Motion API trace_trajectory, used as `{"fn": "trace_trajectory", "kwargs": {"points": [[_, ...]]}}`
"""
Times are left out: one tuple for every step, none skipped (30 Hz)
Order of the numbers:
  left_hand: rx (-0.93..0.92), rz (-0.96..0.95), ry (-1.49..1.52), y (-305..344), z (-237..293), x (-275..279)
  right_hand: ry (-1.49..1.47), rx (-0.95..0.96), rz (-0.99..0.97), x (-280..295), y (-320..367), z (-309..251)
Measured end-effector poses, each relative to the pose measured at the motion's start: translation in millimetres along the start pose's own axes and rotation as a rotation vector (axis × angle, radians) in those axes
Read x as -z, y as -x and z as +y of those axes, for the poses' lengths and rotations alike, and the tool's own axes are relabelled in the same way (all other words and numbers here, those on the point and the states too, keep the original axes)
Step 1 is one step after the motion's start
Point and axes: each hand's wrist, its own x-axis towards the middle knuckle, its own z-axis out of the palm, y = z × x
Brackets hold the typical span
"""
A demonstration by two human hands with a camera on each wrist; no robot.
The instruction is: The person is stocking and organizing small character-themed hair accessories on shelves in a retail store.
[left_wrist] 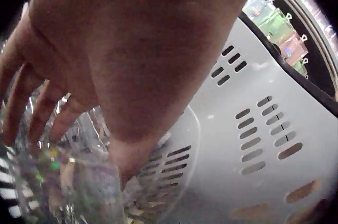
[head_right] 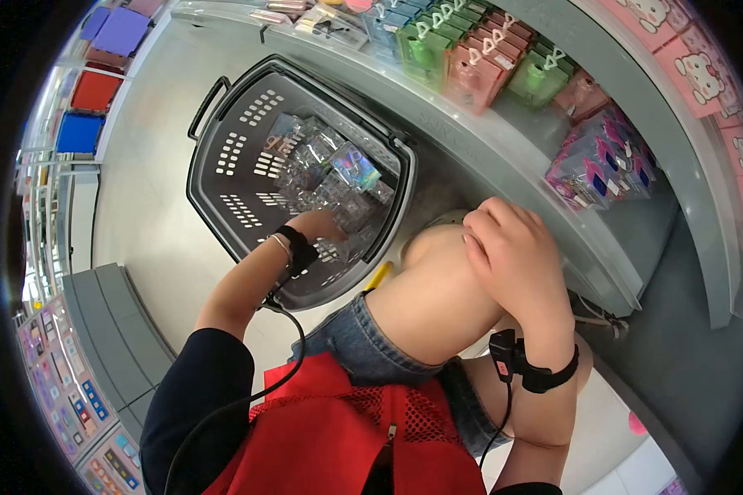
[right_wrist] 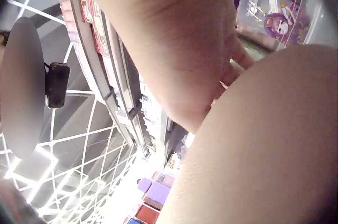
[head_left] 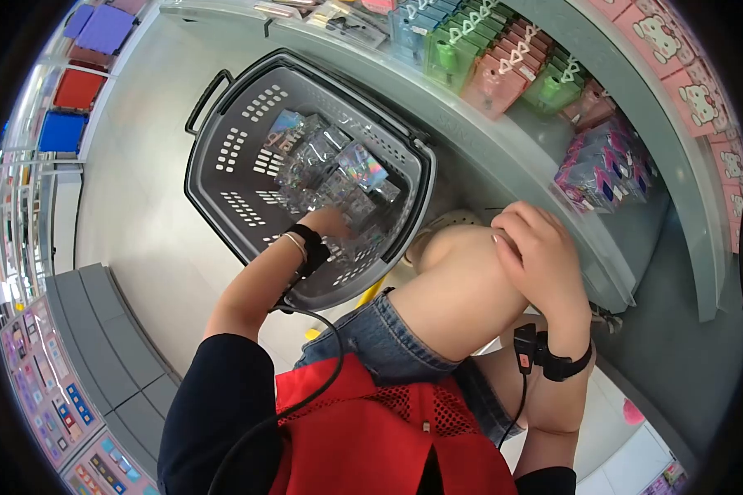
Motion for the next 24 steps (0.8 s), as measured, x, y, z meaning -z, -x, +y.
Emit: {"fn": "trace_trajectory", "kwargs": {"points": [[0.002, 0.000, 0.002, 1.4, 2.2, 2.0, -0.072, -0.037, 0.039, 0.3, -0.2, -1.9], [0.092, -0.117, 0.059, 0.8, 5.0, 4.4, -0.071, -0.036, 0.037, 0.5, -0.4, -2.4], [0.181, -0.234, 0.114, -0.7, 6.2, 6.3, -0.111, -0.079, 0.022, 1.0, -0.7, -1.9], [0.180, -0.234, 0.114, -4.1, 2.0, 5.9, -0.151, -0.122, 0.007, 1.4, -0.8, -1.1], [0.024, -0.204, 0.019, -8.8, -6.0, 3.7, -0.150, -0.124, 0.008, 1.3, -0.8, -1.1], [-0.133, -0.173, -0.076, -11.0, -11.1, 2.8, -0.086, -0.070, 0.041, 0.9, -0.7, -1.1], [-0.136, -0.175, -0.078, -0.9, -5.1, 12.3, -0.021, -0.017, 0.073, 0.7, -0.4, -0.5], [-0.023, -0.147, -0.007, 10.6, 0.3, 24.0, -0.021, -0.021, 0.074, 1.0, 0.3, 1.1], [0.090, -0.119, 0.063, 20.8, 5.7, 34.3, 0.026, 0.021, 0.068, 1.5, 1.3, 3.1], [0.086, -0.121, 0.060, 23.3, 2.3, 40.9, 0.072, 0.063, 0.062, 2.0, 2.7, 5.3], [0.119, -0.108, 0.194, 24.5, -5.8, 49.1, 0.074, 0.058, 0.063, 1.6, 4.3, 7.1], [0.152, -0.095, 0.327, 28.6, -10.9, 56.7, 0.017, 0.029, 0.055, 0.5, 6.1, 8.7], [0.085, -0.018, 0.417, 45.8, -6.2, 69.1, -0.039, -0.001, 0.048, 0.2, 7.8, 10.0], [0.016, 0.059, 0.505, 68.5, 2.9, 84.3, -0.035, -0.004, 0.053, 0.5, 8.9, 11.2], [-0.040, 0.095, 0.606, 87.7, 10.6, 95.3, -0.097, -0.008, 0.045, 1.3, 10.1, 11.4], [-0.096, 0.131, 0.705, 105.4, 19.2, 104.0, -0.159, -0.012, 0.036, 2.2, 11.3, 10.4], [-0.131, 0.138, 0.804, 119.5, 28.7, 110.2, -0.156, -0.016, 0.045, 4.1, 12.5, 6.8], [-0.166, 0.144, 0.902, 135.1, 38.6, 116.1, -0.185, 0.006, 0.093, 6.4, 13.2, 0.7], [-0.171, 0.118, 1.034, 156.2, 59.9, 122.2, -0.215, 0.029, 0.141, 8.1, 13.4, -5.9], [-0.177, 0.117, 1.027, 169.8, 76.8, 123.9, -0.212, 0.025, 0.149, 9.0, 13.3, -12.9], [-0.218, 0.074, 1.091, 180.7, 91.9, 123.6, -0.232, 0.092, 0.200, 9.0, 12.8, -20.4], [-0.258, 0.030, 1.155, 189.4, 106.6, 122.9, -0.253, 0.160, 0.250, 8.0, 12.9, -27.2], [-0.325, -0.010, 1.090, 197.2, 124.6, 122.4, -0.252, 0.158, 0.253, 6.0, 13.3, -33.5], [-0.390, -0.048, 1.024, 201.0, 138.5, 121.1, -0.194, 0.271, 0.264, 3.9, 13.7, -39.4]]}}
